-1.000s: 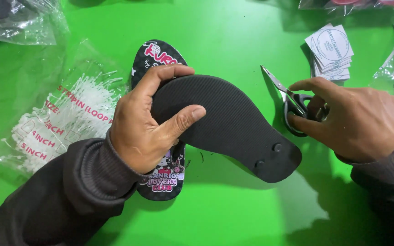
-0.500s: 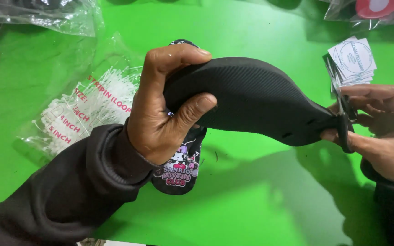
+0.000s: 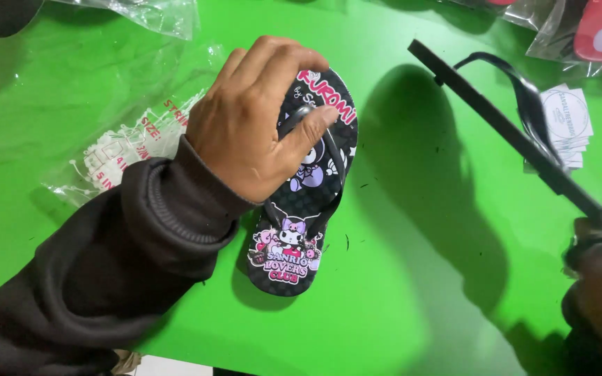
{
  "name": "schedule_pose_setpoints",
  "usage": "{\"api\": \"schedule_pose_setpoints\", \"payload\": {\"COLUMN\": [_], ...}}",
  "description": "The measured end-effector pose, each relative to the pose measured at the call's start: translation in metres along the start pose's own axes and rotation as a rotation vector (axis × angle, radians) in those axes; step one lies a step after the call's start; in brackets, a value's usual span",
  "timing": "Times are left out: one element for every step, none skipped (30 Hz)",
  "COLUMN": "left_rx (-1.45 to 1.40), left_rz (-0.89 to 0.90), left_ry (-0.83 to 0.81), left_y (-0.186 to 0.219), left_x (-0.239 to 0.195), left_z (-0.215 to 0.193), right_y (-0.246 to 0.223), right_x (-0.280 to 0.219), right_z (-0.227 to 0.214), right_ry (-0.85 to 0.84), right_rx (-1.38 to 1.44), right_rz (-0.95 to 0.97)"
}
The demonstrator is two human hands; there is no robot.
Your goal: The person trims the edges of a flip-flop sole with shears, wipes the surface with a cloth, and attaches a tag using a plastic fastener.
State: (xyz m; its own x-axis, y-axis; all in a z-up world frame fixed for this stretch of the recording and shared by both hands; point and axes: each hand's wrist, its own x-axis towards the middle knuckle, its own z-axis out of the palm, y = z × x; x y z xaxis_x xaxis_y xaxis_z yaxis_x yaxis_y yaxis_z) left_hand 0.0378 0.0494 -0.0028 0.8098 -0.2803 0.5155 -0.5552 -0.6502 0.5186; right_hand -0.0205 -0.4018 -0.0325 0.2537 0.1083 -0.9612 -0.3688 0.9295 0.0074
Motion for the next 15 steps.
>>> {"api": "schedule_pose_setpoints", "payload": {"left_rx": [0.098,0.196,0.197,0.275,0.354,0.353,0.37,0.385,0.384,0.397,0.41,0.406,0.385,0.365,0.361], "left_rz": [-0.012,-0.024,-0.026,-0.04,-0.053,-0.052,-0.055,-0.059,-0.057,-0.048,-0.038,-0.035,-0.018,0.0,0.005], "left_ry": [-0.078,-0.157,-0.156,-0.227,-0.298,-0.297,-0.355,-0.415,-0.415,-0.4,-0.385,-0.383,-0.333,-0.284,-0.283], "left_y": [-0.004,-0.007,-0.006,-0.005,-0.004,-0.005,-0.006,-0.007,-0.009,-0.011,-0.013,-0.016,-0.018,-0.021,-0.018], "left_x": [-0.003,-0.005,-0.006,-0.007,-0.007,-0.008,-0.008,-0.009,-0.009,-0.01,-0.011,-0.011,-0.011,-0.01,-0.008], "left_z": [0.001,0.003,0.002,0.001,0.001,0.001,0.001,0.0,0.003,0.006,0.009,0.01,0.012,0.013,0.008], "right_y": [0.006,0.012,0.017,0.023,0.028,0.045,0.062,0.08,0.065,0.051,0.036,0.04,0.043,0.047,0.057], "right_x": [0.002,0.005,0.008,0.009,0.011,0.002,-0.007,-0.016,-0.009,-0.003,0.003,0.001,-0.001,-0.002,-0.013], "right_z": [-0.007,-0.015,-0.022,-0.031,-0.039,-0.026,-0.012,0.002,-0.003,-0.009,-0.015,-0.008,0.0,0.007,0.018], "right_ry": [-0.087,-0.172,-0.254,-0.329,-0.398,-0.395,-0.571,-0.742,-0.738,-0.695,-0.652,-0.644,-0.546,-0.452,-0.445], "right_rx": [-0.436,-0.871,-1.305,-1.735,-2.162,-2.161,-2.099,-2.03,-2.031,-2.077,-2.117,-2.119,-2.036,-1.949,-1.949], "right_rz": [-0.454,-0.907,-1.361,-1.82,-2.281,-2.283,-2.294,-2.295,-2.295,-2.185,-2.075,-2.077,-2.003,-1.928,-1.931]}}
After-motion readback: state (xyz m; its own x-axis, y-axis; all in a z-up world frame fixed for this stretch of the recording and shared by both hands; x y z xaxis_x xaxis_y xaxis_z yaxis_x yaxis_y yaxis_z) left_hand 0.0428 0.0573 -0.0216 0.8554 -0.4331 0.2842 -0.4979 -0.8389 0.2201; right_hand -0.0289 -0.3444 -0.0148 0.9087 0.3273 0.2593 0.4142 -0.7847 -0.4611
